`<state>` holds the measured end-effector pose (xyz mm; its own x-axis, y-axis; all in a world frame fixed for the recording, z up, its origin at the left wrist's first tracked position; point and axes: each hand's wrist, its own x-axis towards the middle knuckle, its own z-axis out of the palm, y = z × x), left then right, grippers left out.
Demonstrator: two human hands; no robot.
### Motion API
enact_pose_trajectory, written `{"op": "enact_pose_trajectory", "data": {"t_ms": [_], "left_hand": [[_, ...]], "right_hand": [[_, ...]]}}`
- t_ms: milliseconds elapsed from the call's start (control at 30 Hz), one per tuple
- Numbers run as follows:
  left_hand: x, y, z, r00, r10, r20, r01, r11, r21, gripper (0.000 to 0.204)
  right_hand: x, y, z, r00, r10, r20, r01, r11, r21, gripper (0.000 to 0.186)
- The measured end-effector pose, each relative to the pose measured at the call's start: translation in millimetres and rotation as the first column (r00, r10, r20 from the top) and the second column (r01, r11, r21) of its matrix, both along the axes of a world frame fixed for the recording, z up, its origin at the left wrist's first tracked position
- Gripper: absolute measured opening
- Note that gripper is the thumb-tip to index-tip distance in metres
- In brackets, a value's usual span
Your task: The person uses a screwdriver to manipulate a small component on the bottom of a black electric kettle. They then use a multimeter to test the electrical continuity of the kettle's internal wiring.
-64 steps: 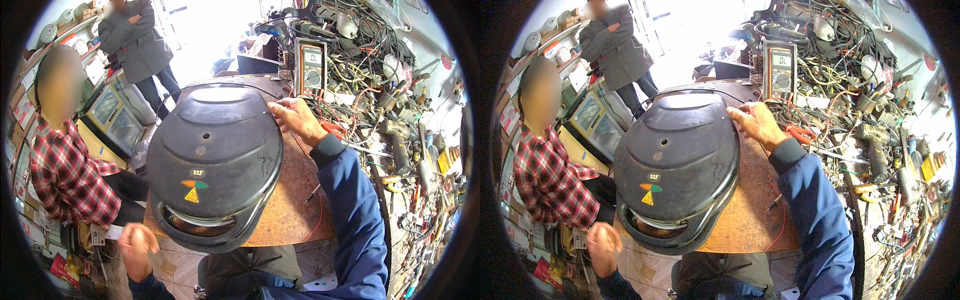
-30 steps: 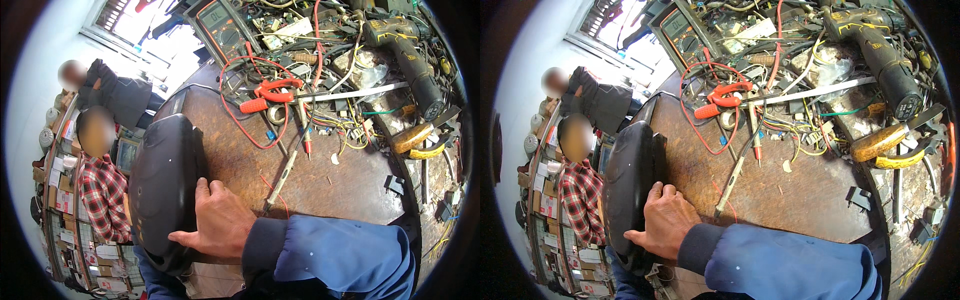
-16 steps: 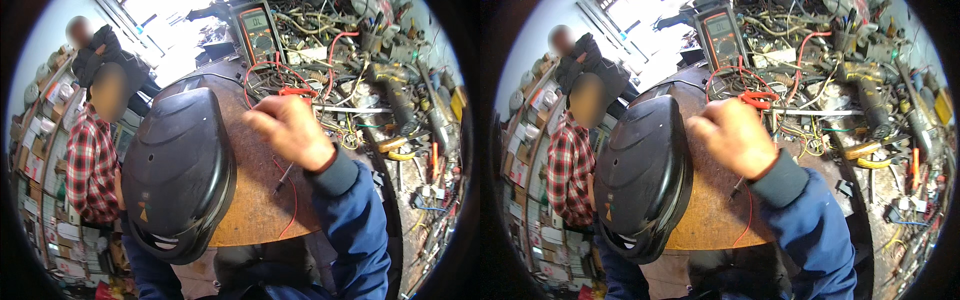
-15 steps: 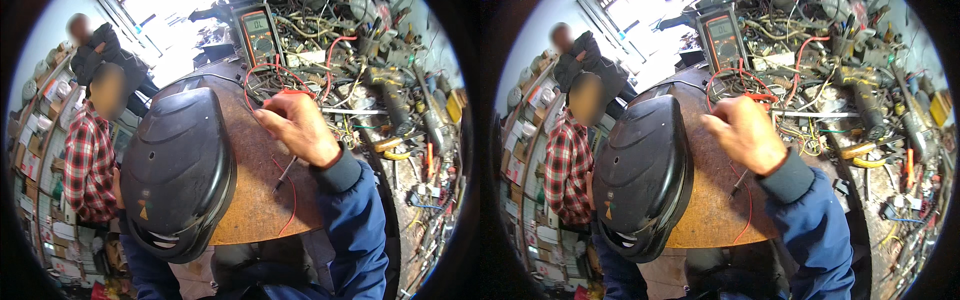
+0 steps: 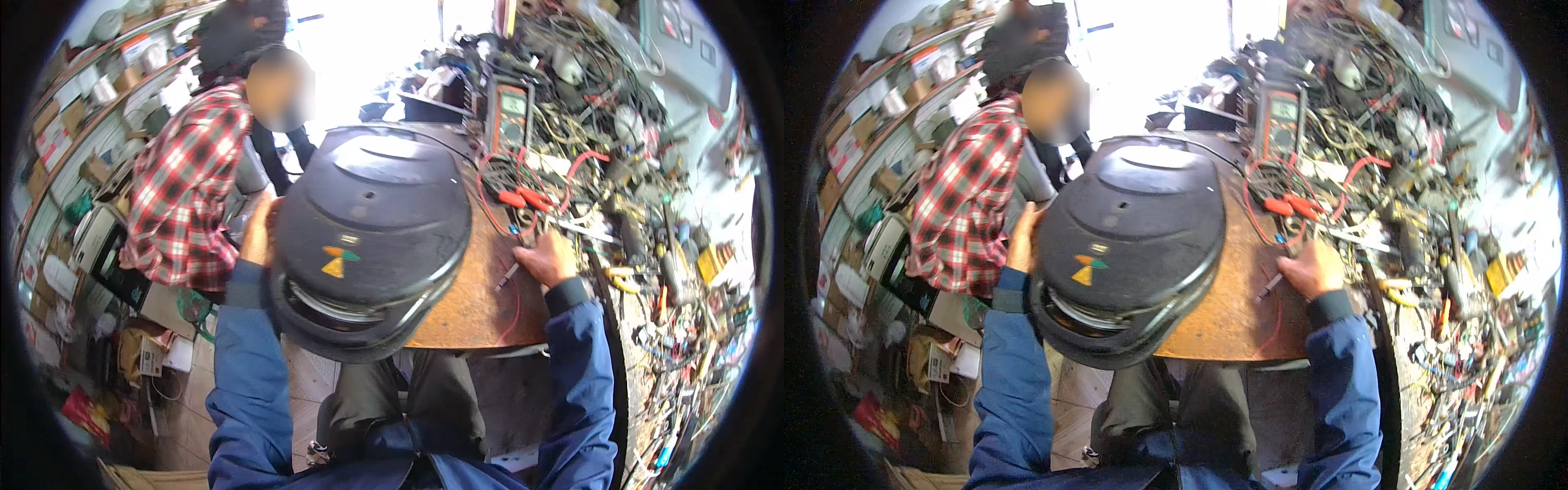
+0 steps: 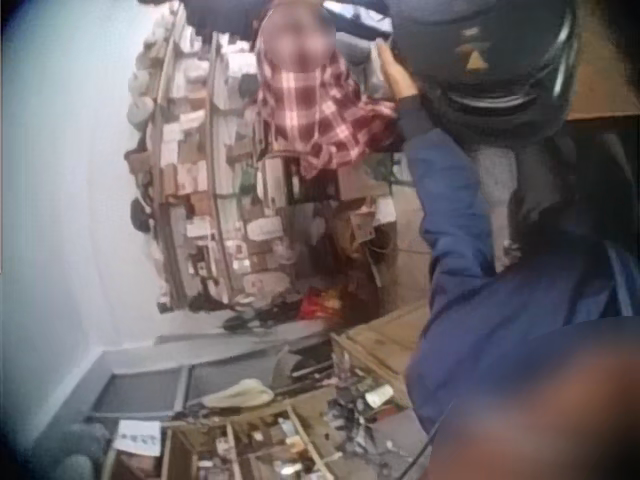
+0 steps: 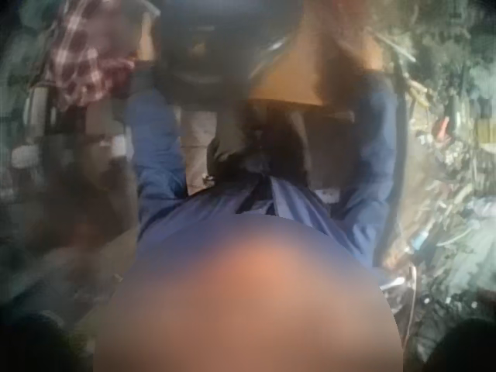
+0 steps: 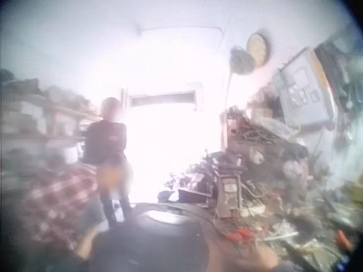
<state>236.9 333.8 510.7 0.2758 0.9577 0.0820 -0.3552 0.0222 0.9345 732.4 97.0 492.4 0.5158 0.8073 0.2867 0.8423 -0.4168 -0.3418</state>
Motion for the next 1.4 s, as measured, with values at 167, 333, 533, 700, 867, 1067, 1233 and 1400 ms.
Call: {"op": "enact_pose_trajectory", "data": {"t_ms": [167, 333, 533, 700, 867, 1067, 1233, 1400], "left_hand": [[-17.1, 15.3, 17.6, 0.963, 0.187, -0.193, -0.176, 0.982, 0.069, 0.039], [-21.5, 86.0, 25.0, 0.876, 0.327, -0.355, -0.245, 0.935, 0.256, 0.032], [19.2, 130.1, 54.1, 0.849, 0.25, -0.466, -0.116, 0.948, 0.298, 0.037], [74.7, 108.6, 68.2, 0.908, 0.072, -0.413, 0.05, 0.959, 0.278, 0.036], [55.2, 45.6, 107.8, 0.872, 0.097, -0.48, 0.11, 0.916, 0.385, 0.03], [59.4, 6.2, 91.3, 0.857, 0.223, -0.464, 0.091, 0.822, 0.562, 0.031], [50.5, -1.2, 80.6, 0.962, 0.069, -0.264, 0.058, 0.893, 0.447, 0.029], [51.7, -5.1, 81.9, 0.962, 0.049, -0.268, 0.08, 0.889, 0.45, 0.027]], "right_hand": [[62.6, -16.2, -47.9, 0.914, 0.066, -0.401, 0.025, 0.975, 0.219, 0.042], [33.9, -39.3, -18.8, 0.611, 0.128, -0.781, 0.24, 0.91, 0.337, 0.022], [-16.6, -10.2, 35.3, 0.459, 0.332, -0.824, 0.224, 0.855, 0.468, 0.015], [6.0, 26.4, 58.3, 0.689, 0.367, -0.625, -0.004, 0.864, 0.503, 0.022], [8.5, 80.5, 79.0, 0.62, 0.508, -0.598, 0.057, 0.731, 0.68, 0.02], [13.4, 110.5, 92.2, 0.904, 0.027, 0.426, -0.043, 0.999, 0.026, 0.043], [-12.3, 165.2, 81.7, 0.849, 0.252, 0.465, -0.236, 0.967, -0.092, 0.036], [1.2, 215.5, 67.9, 0.901, 0.25, 0.354, -0.137, 0.939, -0.315, 0.028]]}}
